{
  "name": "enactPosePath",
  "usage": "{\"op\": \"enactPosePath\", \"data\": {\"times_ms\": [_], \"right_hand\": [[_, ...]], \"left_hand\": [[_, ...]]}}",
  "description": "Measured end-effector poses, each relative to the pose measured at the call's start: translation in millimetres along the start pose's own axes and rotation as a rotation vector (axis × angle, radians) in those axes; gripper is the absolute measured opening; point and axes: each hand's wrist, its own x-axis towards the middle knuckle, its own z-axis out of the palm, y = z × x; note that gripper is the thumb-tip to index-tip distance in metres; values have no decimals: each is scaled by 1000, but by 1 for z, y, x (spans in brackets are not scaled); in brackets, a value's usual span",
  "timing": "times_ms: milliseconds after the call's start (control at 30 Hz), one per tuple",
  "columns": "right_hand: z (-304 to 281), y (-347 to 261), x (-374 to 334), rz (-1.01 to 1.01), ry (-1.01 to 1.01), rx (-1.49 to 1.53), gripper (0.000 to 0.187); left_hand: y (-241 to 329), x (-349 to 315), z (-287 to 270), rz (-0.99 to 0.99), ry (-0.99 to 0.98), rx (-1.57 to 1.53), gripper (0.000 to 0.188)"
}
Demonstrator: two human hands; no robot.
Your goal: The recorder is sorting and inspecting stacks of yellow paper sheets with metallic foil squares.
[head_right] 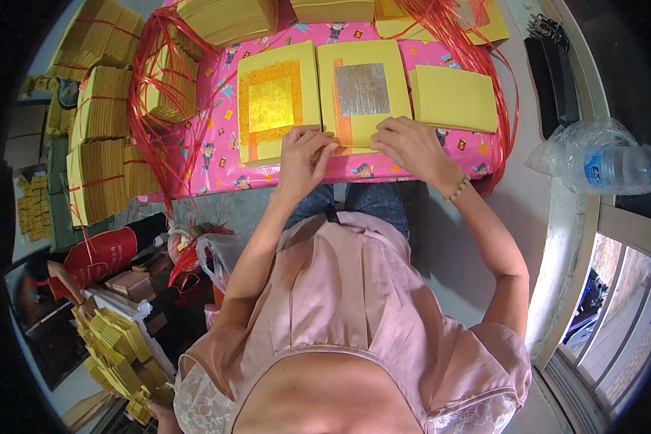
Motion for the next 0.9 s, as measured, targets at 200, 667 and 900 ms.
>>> {"op": "enactPosePath", "data": {"times_ms": [200, 667, 900], "right_hand": [[2, -2, -1, -51, 69, -96, 18], [-51, 57, 101, 121, 1, 33, 22], [-19, 127, 139, 153, -85, 42, 27]], "left_hand": [[2, 4, 5, -25, 47, 82, 9], [23, 42, 16, 118, 101, 167, 62], [13, 69, 43, 106, -140, 234, 75]]}}
